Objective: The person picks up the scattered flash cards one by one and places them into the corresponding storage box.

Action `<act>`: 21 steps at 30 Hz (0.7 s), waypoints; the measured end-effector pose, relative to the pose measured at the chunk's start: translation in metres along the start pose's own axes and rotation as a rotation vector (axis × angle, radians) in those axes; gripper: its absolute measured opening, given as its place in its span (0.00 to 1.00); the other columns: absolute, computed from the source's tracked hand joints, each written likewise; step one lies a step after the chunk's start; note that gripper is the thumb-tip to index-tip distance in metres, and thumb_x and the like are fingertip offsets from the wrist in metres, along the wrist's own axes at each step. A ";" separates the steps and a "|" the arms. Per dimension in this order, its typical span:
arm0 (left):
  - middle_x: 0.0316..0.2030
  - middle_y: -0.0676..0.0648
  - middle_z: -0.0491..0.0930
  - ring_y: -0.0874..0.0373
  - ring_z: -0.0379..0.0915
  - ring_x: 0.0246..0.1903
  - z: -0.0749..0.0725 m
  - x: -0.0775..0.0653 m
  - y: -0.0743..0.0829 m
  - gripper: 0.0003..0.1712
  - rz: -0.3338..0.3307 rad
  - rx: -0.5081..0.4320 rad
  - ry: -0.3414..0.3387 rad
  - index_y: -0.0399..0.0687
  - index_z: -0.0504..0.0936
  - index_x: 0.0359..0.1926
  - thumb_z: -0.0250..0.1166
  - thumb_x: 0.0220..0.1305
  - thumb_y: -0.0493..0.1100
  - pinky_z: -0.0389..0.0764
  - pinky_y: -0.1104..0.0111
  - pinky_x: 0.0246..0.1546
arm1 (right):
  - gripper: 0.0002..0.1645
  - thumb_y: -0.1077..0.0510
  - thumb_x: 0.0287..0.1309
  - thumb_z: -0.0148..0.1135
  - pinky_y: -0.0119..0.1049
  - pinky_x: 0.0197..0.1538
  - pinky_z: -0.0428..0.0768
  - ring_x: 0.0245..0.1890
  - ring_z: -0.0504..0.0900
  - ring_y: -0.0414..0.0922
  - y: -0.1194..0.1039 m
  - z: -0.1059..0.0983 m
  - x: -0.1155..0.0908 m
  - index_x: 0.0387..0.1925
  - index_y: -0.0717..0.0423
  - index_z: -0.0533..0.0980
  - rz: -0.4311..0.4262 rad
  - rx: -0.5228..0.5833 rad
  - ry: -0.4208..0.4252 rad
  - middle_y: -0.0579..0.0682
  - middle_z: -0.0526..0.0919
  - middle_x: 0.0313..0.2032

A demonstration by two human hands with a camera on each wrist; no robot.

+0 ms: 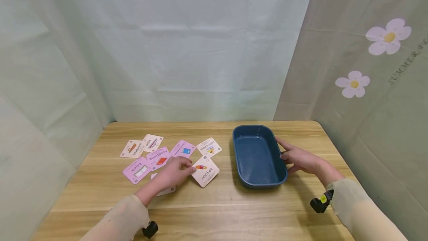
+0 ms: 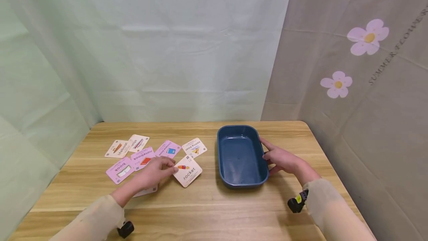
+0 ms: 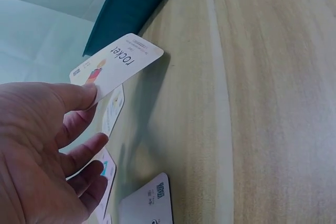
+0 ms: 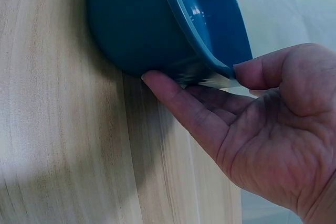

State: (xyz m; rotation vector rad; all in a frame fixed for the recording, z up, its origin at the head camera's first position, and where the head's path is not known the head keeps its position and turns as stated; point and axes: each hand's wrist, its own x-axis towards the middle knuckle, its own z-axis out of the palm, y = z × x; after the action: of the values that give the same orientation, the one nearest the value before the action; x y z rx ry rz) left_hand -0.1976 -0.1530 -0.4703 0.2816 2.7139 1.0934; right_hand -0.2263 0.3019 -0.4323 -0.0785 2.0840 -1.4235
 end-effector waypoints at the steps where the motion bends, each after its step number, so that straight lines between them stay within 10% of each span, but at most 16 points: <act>1: 0.53 0.47 0.82 0.48 0.72 0.56 -0.001 0.000 0.001 0.07 -0.003 -0.006 0.002 0.52 0.85 0.35 0.69 0.69 0.49 0.72 0.50 0.58 | 0.48 0.66 0.73 0.42 0.57 0.49 0.83 0.67 0.69 0.68 0.000 0.000 0.000 0.82 0.41 0.33 0.001 0.001 0.001 0.76 0.48 0.75; 10: 0.56 0.44 0.81 0.44 0.72 0.62 -0.008 0.000 0.005 0.09 0.032 -0.035 0.026 0.50 0.85 0.38 0.68 0.70 0.50 0.70 0.46 0.63 | 0.48 0.65 0.73 0.43 0.57 0.50 0.83 0.68 0.68 0.69 0.001 0.000 0.000 0.82 0.41 0.32 -0.003 -0.003 -0.008 0.77 0.48 0.75; 21: 0.49 0.49 0.83 0.52 0.72 0.50 -0.011 0.004 0.006 0.08 0.044 -0.069 0.051 0.51 0.86 0.39 0.68 0.69 0.50 0.74 0.61 0.42 | 0.48 0.65 0.73 0.44 0.58 0.50 0.83 0.68 0.67 0.70 0.001 0.000 0.000 0.82 0.41 0.33 -0.004 0.010 -0.013 0.77 0.48 0.75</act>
State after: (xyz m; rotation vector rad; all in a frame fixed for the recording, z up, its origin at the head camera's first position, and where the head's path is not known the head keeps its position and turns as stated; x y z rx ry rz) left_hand -0.2036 -0.1548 -0.4592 0.3087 2.7191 1.2200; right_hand -0.2259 0.3022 -0.4329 -0.0879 2.0671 -1.4320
